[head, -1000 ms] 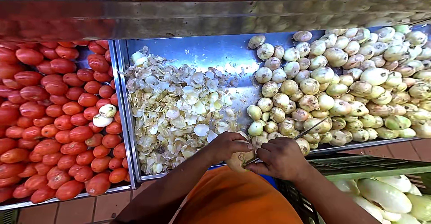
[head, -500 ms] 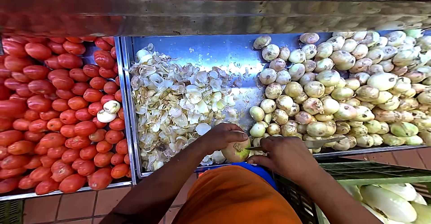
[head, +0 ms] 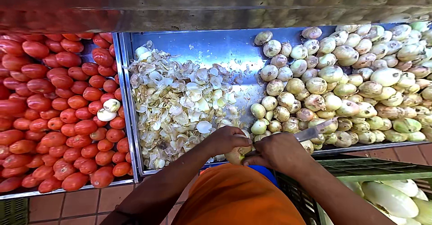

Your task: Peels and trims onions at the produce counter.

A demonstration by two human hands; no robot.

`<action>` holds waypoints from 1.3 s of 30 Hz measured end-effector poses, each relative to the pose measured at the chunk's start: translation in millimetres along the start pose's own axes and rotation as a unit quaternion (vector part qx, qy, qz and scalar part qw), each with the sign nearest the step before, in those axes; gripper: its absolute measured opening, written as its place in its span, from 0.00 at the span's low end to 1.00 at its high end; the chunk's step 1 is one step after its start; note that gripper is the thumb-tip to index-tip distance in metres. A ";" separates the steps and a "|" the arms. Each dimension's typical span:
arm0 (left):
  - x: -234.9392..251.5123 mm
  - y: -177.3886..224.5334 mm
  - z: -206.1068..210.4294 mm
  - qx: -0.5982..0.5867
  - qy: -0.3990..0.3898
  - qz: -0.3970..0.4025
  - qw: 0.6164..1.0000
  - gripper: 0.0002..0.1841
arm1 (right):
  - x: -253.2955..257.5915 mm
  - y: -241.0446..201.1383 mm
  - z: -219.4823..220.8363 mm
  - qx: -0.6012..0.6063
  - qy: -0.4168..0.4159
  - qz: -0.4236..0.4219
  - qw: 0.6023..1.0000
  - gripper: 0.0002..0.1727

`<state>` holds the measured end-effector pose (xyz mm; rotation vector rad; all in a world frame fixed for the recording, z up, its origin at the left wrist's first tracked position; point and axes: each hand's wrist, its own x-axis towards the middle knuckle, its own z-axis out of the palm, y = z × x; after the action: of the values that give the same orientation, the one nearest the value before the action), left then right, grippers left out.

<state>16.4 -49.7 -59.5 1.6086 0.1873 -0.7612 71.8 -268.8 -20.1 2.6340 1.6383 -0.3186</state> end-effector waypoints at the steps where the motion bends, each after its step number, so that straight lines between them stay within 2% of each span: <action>1: 0.5 -0.1 1.7 0.006 -0.002 -0.002 1.000 0.19 | 1.0 0.4 2.7 0.002 0.005 -0.015 1.000 0.46; 5: -1.7 1.6 10.5 0.007 -0.002 -0.015 1.000 0.18 | 2.0 9.6 17.7 0.035 0.052 -0.090 0.994 0.45; 9: 2.9 -7.5 13.1 -0.079 0.042 -0.046 0.995 0.20 | -1.9 15.6 27.9 0.052 0.125 -0.116 0.984 0.42; 11: 12.5 -15.6 2.0 -0.159 0.096 -0.057 0.981 0.23 | -6.4 9.8 34.0 0.062 0.134 -0.130 0.980 0.42; 14: 19.0 -17.0 -32.8 -0.221 0.104 -0.040 0.969 0.24 | -7.8 4.9 44.1 0.057 0.146 -0.091 0.983 0.41; 17: 8.9 -8.0 -42.4 -0.164 0.081 -0.002 0.983 0.23 | 0.2 11.0 33.7 0.079 0.127 0.015 0.989 0.36; 20: 5.0 2.2 -38.0 -0.108 0.092 0.027 0.990 0.20 | 10.7 6.4 11.1 0.081 0.065 0.087 0.991 0.40; 25: 9.5 0.0 -29.1 -0.014 0.126 0.029 0.991 0.24 | 23.5 0.4 -5.9 0.064 -0.068 0.151 0.984 0.46; 29: 7.3 1.6 -21.2 0.030 0.149 0.011 0.988 0.26 | 31.9 -0.2 -9.6 0.087 -0.155 0.158 0.971 0.47; 33: -2.3 11.2 -5.0 0.085 0.202 0.006 0.976 0.25 | 34.7 6.7 0.8 0.106 -0.132 0.107 0.980 0.47; 39: 14.9 8.1 19.0 0.185 0.290 0.018 0.939 0.27 | 40.0 24.7 34.9 0.055 -0.021 0.023 0.998 0.47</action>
<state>25.3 -73.6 -61.2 2.1642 0.4574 -0.2788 105.3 -248.9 -63.7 2.7189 1.5891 -0.4720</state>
